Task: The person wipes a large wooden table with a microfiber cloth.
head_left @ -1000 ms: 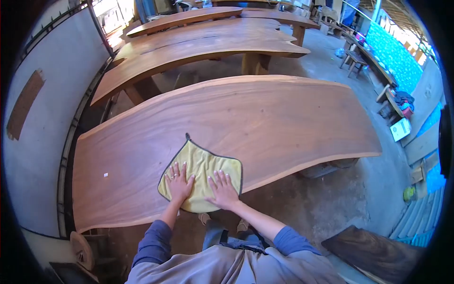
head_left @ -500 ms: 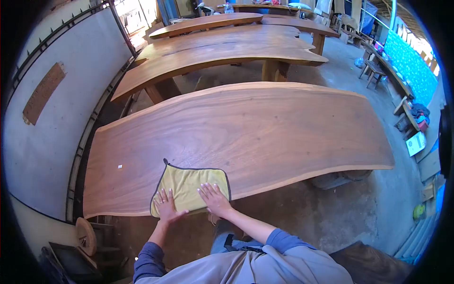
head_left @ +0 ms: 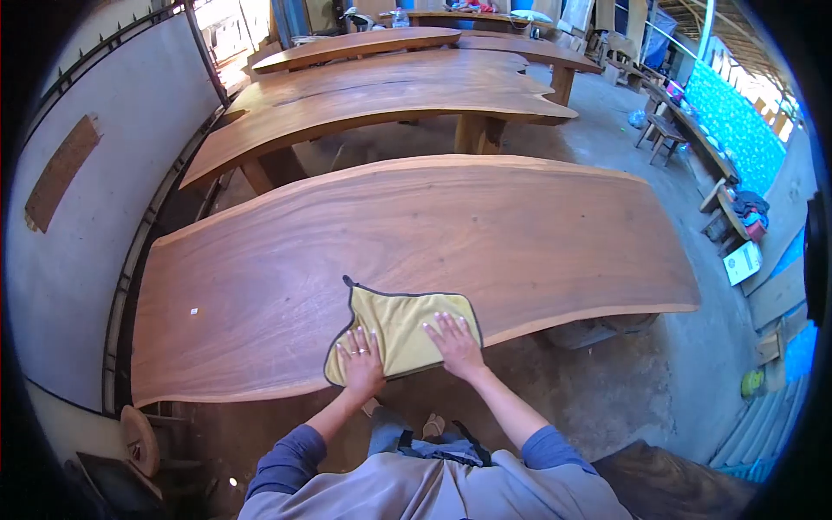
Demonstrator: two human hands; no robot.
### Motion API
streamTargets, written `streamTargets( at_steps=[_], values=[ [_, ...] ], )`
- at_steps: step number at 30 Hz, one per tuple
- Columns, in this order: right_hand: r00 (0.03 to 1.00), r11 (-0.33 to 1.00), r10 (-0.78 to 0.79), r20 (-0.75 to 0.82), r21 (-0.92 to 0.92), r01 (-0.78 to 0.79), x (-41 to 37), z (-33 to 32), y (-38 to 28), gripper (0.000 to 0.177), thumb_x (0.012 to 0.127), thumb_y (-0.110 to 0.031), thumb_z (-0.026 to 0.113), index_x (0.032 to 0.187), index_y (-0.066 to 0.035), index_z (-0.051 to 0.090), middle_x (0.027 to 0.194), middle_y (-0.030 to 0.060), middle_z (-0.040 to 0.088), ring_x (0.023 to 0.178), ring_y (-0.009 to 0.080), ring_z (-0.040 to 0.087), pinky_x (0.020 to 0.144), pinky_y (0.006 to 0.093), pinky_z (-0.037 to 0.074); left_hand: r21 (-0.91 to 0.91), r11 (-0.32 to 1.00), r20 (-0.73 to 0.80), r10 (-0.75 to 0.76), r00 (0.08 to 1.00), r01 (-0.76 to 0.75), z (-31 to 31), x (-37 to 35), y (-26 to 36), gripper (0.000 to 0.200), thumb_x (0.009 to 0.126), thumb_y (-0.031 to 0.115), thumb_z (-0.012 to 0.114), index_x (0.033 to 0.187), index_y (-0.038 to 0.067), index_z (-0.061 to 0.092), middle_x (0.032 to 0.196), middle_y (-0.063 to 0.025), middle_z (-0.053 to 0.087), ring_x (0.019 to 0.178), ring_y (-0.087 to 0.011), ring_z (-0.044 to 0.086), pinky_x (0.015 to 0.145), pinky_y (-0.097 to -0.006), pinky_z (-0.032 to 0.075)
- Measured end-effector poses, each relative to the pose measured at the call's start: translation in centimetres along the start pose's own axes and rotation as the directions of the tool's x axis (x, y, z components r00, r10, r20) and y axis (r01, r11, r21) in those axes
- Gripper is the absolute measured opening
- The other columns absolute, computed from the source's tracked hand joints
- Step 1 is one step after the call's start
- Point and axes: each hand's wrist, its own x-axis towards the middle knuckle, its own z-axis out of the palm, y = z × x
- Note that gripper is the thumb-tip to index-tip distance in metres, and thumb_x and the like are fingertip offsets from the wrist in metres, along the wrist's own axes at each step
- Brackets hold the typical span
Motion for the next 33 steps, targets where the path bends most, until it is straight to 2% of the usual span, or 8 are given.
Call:
streamTargets(
  at_steps=[9,11,13,17,19,24,26,33],
  values=[
    [0.962,0.973,0.196,0.191,-0.162,-0.167,-1.5,-2.7,7.4,0.078,0.070,0.000,0.055,0.137,-0.028,0.027,0.143,0.0089,0.024,0.133,0.0260,0.021,0.108,0.0461,0.017,-0.018,0.991,-0.112,0.133,0.985,-0.136,0.6,4.8,7.9,0.061,0.076,0.013,0.050,0.132,-0.002,0.032,0.137,-0.0287,0.025,0.126,-0.0493,0.024,0.093,-0.0690,0.020],
    [0.951,0.964,0.246,0.186,-0.149,-0.220,-1.3,-3.0,8.4,0.079,0.068,0.000,0.055,0.137,-0.028,0.027,0.143,0.0087,0.023,0.133,0.0259,0.021,0.108,0.0460,0.017,0.100,0.988,-0.007,0.118,0.993,-0.117,-1.6,5.6,8.5,0.067,0.079,0.030,0.052,0.134,-0.001,0.029,0.139,-0.0271,0.022,0.128,-0.0482,0.019,0.094,-0.0695,0.017],
    [0.942,0.957,0.258,0.216,-0.194,-0.217,-0.7,-3.5,8.3,0.083,0.067,-0.006,0.060,0.138,-0.027,0.024,0.144,0.0095,0.019,0.134,0.0270,0.016,0.108,0.0469,0.014,-0.183,0.978,0.067,0.118,0.991,-0.104,-4.2,5.6,8.4,0.082,0.079,0.054,0.048,0.136,-0.001,0.025,0.141,-0.0253,0.019,0.130,-0.0467,0.012,0.095,-0.0692,0.012],
    [0.753,0.905,0.368,0.545,-0.024,-0.425,-0.5,-4.6,6.6,0.097,0.067,-0.046,0.068,0.142,-0.025,0.011,0.148,0.0132,-0.001,0.136,0.0345,-0.004,0.105,0.0569,0.002,-0.271,0.961,0.093,-0.035,0.995,0.059,-0.9,5.2,7.1,0.087,0.080,0.062,0.040,0.138,0.000,0.019,0.144,-0.0244,0.010,0.132,-0.0459,0.004,0.097,-0.0682,0.004],
    [0.748,0.900,0.299,0.593,0.086,-0.428,-0.4,-4.1,5.8,0.088,0.073,-0.064,0.051,0.142,-0.024,0.012,0.148,0.0133,-0.004,0.135,0.0348,-0.009,0.103,0.0580,-0.003,-0.283,0.943,0.110,-0.150,0.983,0.175,-1.3,4.6,5.8,0.083,0.082,0.059,0.040,0.139,0.003,0.018,0.145,-0.0238,0.008,0.132,-0.0455,0.001,0.097,-0.0677,0.002],
    [0.892,0.912,0.397,0.217,0.020,-0.411,1.8,-2.6,2.3,0.059,0.086,-0.054,0.037,0.137,-0.026,0.028,0.145,0.0105,0.019,0.134,0.0321,0.012,0.106,0.0532,0.006,-0.278,0.926,0.137,-0.225,0.965,0.256,-4.4,6.0,1.9,0.088,0.075,0.060,0.049,0.140,0.009,0.019,0.145,-0.0226,0.004,0.131,-0.0486,-0.003,0.096,-0.0691,0.002],
    [0.889,0.900,0.426,0.168,0.019,-0.435,3.0,-2.7,1.7,0.059,0.086,-0.053,0.038,0.137,-0.026,0.029,0.145,0.0102,0.020,0.134,0.0316,0.013,0.106,0.0529,0.007,-0.254,0.874,0.342,-0.321,0.883,0.415,-5.9,7.3,1.4,0.092,0.072,0.062,0.052,0.140,0.010,0.020,0.145,-0.0231,0.002,0.129,-0.0516,-0.004,0.095,-0.0707,0.004],
    [0.900,0.911,0.398,0.176,0.041,-0.411,4.1,-2.0,2.6,0.058,0.086,-0.053,0.037,0.137,-0.025,0.030,0.145,0.0093,0.019,0.134,0.0311,0.014,0.106,0.0522,0.009,-0.250,0.854,0.117,-0.442,0.890,0.457,-4.0,9.3,2.6,0.093,0.072,0.066,0.048,0.140,0.011,0.018,0.145,-0.0236,0.004,0.128,-0.0534,-0.005,0.092,-0.0728,0.001]
  ],
)
